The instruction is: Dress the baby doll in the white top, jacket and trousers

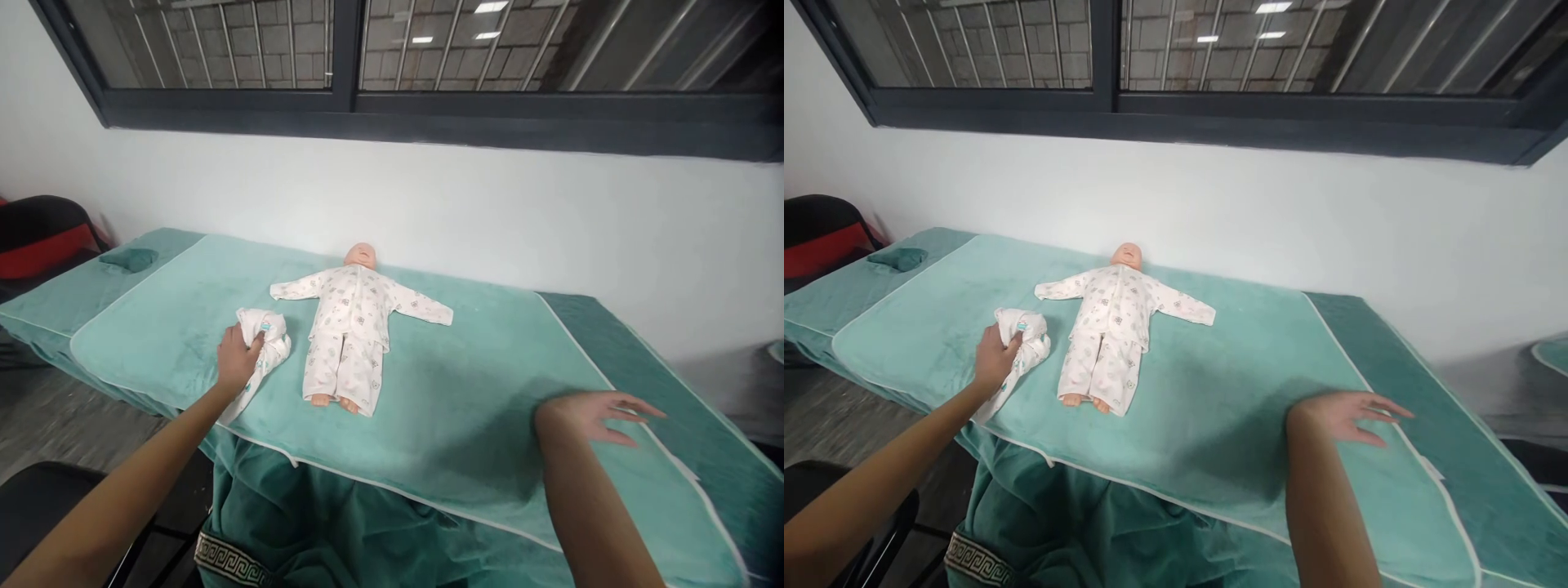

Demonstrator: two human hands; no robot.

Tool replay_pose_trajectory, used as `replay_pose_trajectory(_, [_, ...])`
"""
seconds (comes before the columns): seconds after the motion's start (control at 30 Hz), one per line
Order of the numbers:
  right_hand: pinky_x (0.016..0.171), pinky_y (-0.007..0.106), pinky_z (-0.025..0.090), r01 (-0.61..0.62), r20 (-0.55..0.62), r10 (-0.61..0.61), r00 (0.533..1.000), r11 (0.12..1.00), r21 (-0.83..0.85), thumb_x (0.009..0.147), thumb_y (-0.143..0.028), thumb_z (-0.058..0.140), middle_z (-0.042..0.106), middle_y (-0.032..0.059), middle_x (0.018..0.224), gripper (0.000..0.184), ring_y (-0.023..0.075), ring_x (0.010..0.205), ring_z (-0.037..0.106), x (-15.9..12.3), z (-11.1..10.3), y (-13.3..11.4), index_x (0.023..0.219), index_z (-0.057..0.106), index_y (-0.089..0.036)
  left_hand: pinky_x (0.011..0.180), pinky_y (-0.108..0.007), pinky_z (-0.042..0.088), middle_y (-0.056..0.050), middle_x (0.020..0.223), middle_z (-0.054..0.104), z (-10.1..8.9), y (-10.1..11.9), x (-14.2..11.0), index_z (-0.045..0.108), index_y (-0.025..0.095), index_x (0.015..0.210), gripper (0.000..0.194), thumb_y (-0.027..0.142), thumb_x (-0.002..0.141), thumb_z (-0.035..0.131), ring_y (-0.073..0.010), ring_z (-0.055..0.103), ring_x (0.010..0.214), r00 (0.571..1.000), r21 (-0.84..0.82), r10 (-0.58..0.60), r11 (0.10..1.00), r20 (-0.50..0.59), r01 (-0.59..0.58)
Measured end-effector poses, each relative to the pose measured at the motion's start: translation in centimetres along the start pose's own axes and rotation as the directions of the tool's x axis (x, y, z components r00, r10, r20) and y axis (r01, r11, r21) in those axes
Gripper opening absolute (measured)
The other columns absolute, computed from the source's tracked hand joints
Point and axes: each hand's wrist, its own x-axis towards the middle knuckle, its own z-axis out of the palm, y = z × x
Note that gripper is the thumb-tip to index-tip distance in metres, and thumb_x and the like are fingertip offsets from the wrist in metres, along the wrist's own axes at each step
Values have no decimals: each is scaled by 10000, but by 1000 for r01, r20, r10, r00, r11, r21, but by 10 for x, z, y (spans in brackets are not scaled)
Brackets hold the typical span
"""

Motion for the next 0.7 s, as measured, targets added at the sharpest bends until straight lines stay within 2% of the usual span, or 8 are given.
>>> replay_pose_trajectory(0.07, [1243, 547, 145, 31, -6, -31, 1000, 1000, -4, 801, 80, 504, 504, 295, 1495, 497, 311, 1494, 391, -4, 0, 4, 1250, 670, -49, 1011, -472, 464, -188, 1196, 638, 3, -7, -3, 603, 176, 1195, 457, 524, 939, 454, -372, 592, 1202, 1000, -33, -8, 999, -18, 7])
replay_pose_trajectory(0.17, [1214, 569, 158, 39, -31, -40, 999, 999, -23, 800, 68, 512, 512, 246, 1511, 451, 318, 1478, 416, -4, 0, 7, 1150, 727, -118, 998, -458, 476, -159, 1221, 657, -1, -9, 0, 620, 196, 1196, 439, 525, 927, 507, -359, 612, 1183, 996, -174, -92, 981, -22, 87])
replay_pose_trajectory(0.27, [1201, 543, 179, 35, -40, -37, 999, 998, -43, 798, 58, 531, 516, 230, 1513, 434, 290, 1475, 425, 1, 0, 5, 1120, 745, -139, 977, -470, 493, -148, 1186, 700, -8, 11, 4, 635, 170, 1181, 453, 510, 883, 610, -348, 648, 1123, 980, -411, -196, 892, 20, 187])
replay_pose_trajectory(0.37, [1184, 579, 205, 22, -57, -23, 998, 1000, -15, 767, 63, 557, 550, 236, 1476, 371, 329, 1452, 453, 8, 0, -1, 1016, 762, -121, 947, -459, 517, -130, 1134, 730, -14, 59, 9, 668, 153, 1128, 466, 527, 850, 673, -324, 675, 1071, 983, -714, -170, 679, 68, 167])
replay_pose_trajectory(0.47, [1172, 602, 243, -10, -101, 16, 995, 998, 62, 757, 65, 582, 604, 229, 1410, 271, 355, 1410, 502, 10, 0, -2, 894, 745, -103, 918, -439, 543, -133, 1142, 730, -21, 127, 10, 671, 135, 1142, 507, 567, 878, 646, -301, 690, 1068, 995, -915, -27, 390, 101, 103])
replay_pose_trajectory(0.5, [1174, 602, 251, -27, -112, 37, 993, 995, 91, 761, 59, 596, 617, 216, 1394, 245, 351, 1397, 517, 8, 0, -1, 871, 738, -108, 930, -435, 542, -133, 1183, 718, -23, 152, 10, 653, 139, 1177, 509, 566, 900, 622, -290, 687, 1098, 997, -939, 9, 336, 81, 73])
replay_pose_trajectory(0.6, [1179, 585, 280, -73, -156, 133, 979, 938, 340, 750, 59, 636, 641, 199, 1356, 211, 343, 1367, 546, 1, 0, 5, 829, 726, -115, 983, -443, 497, -140, 1312, 655, -26, 223, 4, 566, 141, 1286, 524, 555, 969, 514, -265, 647, 1212, 998, -952, 53, 305, 41, 23])
replay_pose_trajectory(0.7, [1174, 582, 303, -30, -206, 230, 951, 734, 679, 727, 89, 629, 640, 237, 1333, 219, 370, 1347, 560, -3, 1, 11, 824, 720, -85, 982, -466, 417, -215, 1422, 549, -9, 271, -10, 430, 81, 1393, 611, 554, 1011, 363, -275, 555, 1324, 984, -922, 176, 386, 42, -30])
